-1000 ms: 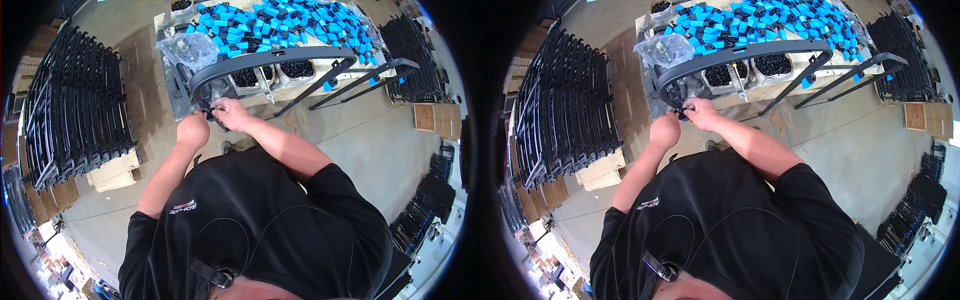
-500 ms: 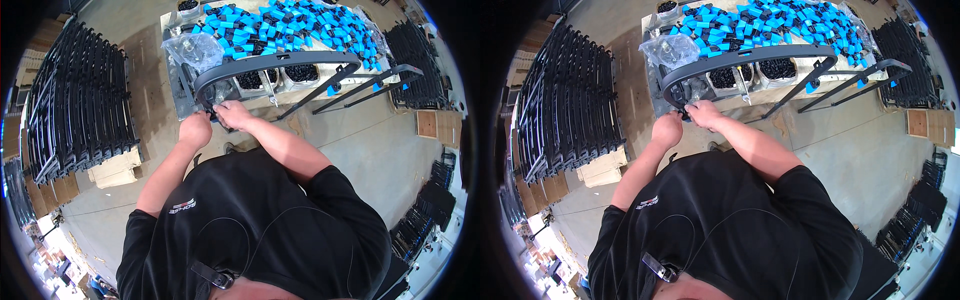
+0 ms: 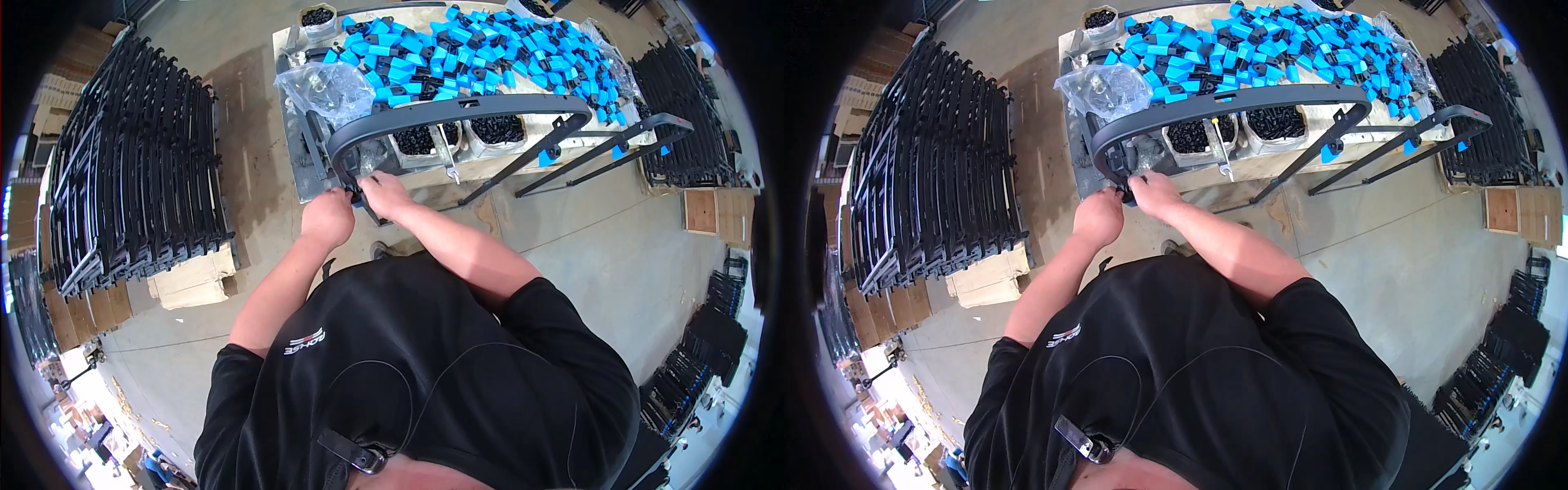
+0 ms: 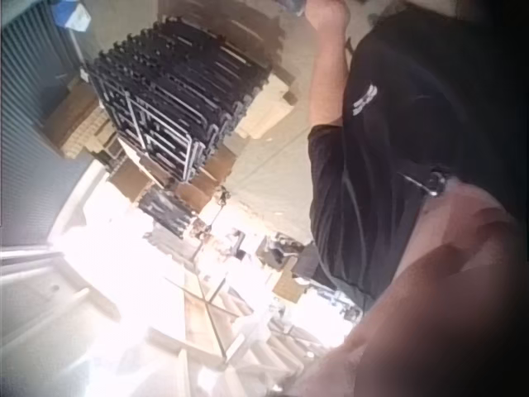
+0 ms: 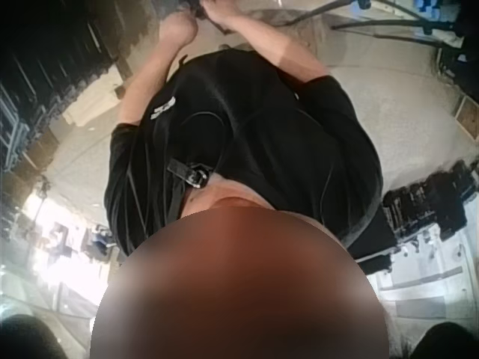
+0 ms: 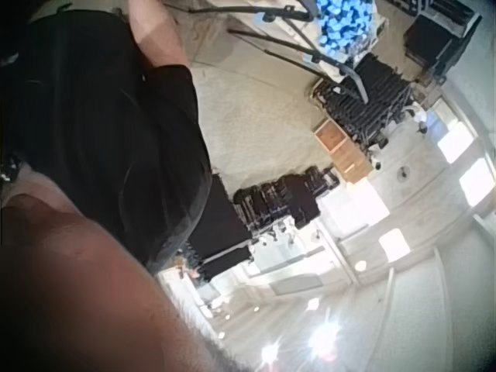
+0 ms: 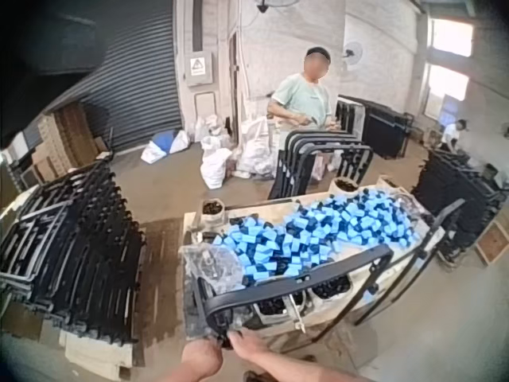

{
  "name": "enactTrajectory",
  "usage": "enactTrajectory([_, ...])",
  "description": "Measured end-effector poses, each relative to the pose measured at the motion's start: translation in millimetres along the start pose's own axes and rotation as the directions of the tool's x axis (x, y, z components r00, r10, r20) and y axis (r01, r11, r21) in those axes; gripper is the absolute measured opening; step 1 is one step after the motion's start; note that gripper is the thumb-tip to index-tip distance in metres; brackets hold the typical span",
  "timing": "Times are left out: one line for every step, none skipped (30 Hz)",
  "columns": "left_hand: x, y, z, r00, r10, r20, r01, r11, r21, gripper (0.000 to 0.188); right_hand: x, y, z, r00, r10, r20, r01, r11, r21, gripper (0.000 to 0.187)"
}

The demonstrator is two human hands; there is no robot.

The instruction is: Assembling metal frame components by attaching plastic caps and connectors using hand tools.

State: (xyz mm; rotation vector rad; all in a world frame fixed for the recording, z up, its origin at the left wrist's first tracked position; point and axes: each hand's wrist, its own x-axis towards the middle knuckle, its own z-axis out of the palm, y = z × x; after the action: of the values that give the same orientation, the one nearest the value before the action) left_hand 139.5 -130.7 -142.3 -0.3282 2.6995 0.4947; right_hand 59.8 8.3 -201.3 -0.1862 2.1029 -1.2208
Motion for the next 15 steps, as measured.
enactTrajectory([-3.1,4.0,-2.9,1.0,-0.014,-0.009,0.014,1.0,-0.01,0.033,-2.9,4.1,4.7,0.997,-0.07,-0.044,0.072,0.995,0.066,0.047])
enactTrajectory([-4.6,6.4,-4.8,0.999,-0.028,-0.017,0.027,0.999,-0.02,0.033,-3.7,7.5,7.3,0.986,-0.136,-0.093,0.147,0.981,0.129,0.047])
enactTrajectory([-2.4,5.9,-4.1,1.0,-0.026,-0.018,0.025,1.0,-0.019,0.033,-0.6,9.9,6.2,0.986,-0.136,-0.095,0.148,0.98,0.129,0.047])
enactTrajectory([-0.5,4.2,-1.5,1.0,-0.015,-0.021,0.015,1.0,-0.003,0.033,-2.4,3.8,2.4,0.996,-0.079,-0.052,0.085,0.99,0.116,0.047])
enactTrajectory([0.1,2.2,0.7,1.0,-0.004,-0.024,0.005,1.0,0.013,0.033,-4.3,-0.7,0.4,1.0,-0.02,-0.009,0.021,0.995,0.1,0.047])
enactTrajectory([-1.1,-0.3,3.1,1.0,-0.007,-0.025,0.007,1.0,0.011,0.033,-7.0,-0.4,2.5,1.0,-0.022,-0.007,0.022,0.995,0.098,0.047])
enactTrajectory([-1.4,-0.2,3.5,1.0,0.002,-0.026,-0.001,1.0,0.011,0.033,-9.4,2.1,3.9,0.996,-0.075,-0.042,0.079,0.991,0.106,0.046])
enactTrajectory([-1.2,-0.1,3.6,1.0,0.01,-0.027,-0.009,1.0,0.011,0.032,-10.1,3.8,4.8,0.989,-0.128,-0.078,0.136,0.984,0.111,0.046])
enactTrajectory([-0.3,0.0,3.3,1.0,0.011,-0.029,-0.01,1.0,0.01,0.032,-7.1,3.7,4.7,0.988,-0.13,-0.079,0.138,0.984,0.109,0.046])
enactTrajectory([-0.3,0.6,3.0,1.0,-0.003,-0.024,0.003,1.0,0.004,0.032,-2.9,4.5,5.4,0.992,-0.114,-0.057,0.118,0.99,0.081,0.045])
enactTrajectory([-0.6,1.3,2.8,1.0,-0.017,-0.019,0.017,1.0,-0.002,0.032,-0.2,6.0,6.4,0.995,-0.097,-0.036,0.099,0.994,0.053,0.045])
enactTrajectory([-1.7,1.9,2.7,1.0,-0.016,-0.02,0.016,1.0,-0.003,0.032,-0.2,8.9,7.9,0.995,-0.097,-0.037,0.099,0.994,0.051,0.045])
enactTrajectory([-2.6,2.8,0.8,1.0,-0.019,-0.018,0.019,1.0,-0.003,0.032,0.0,11.5,9.4,0.988,-0.126,-0.088,0.127,0.992,0.001,0.043])
enactTrajectory([-2.9,3.6,-0.5,1.0,-0.021,-0.016,0.021,1.0,-0.003,0.033,0.0,14.0,11.2,0.978,-0.157,-0.137,0.151,0.987,-0.051,0.041])
enactTrajectory([-0.8,1.0,2.3,1.0,-0.019,-0.018,0.019,1.0,-0.003,0.033,-0.2,16.2,14.7,0.978,-0.158,-0.139,0.152,0.987,-0.052,0.041])
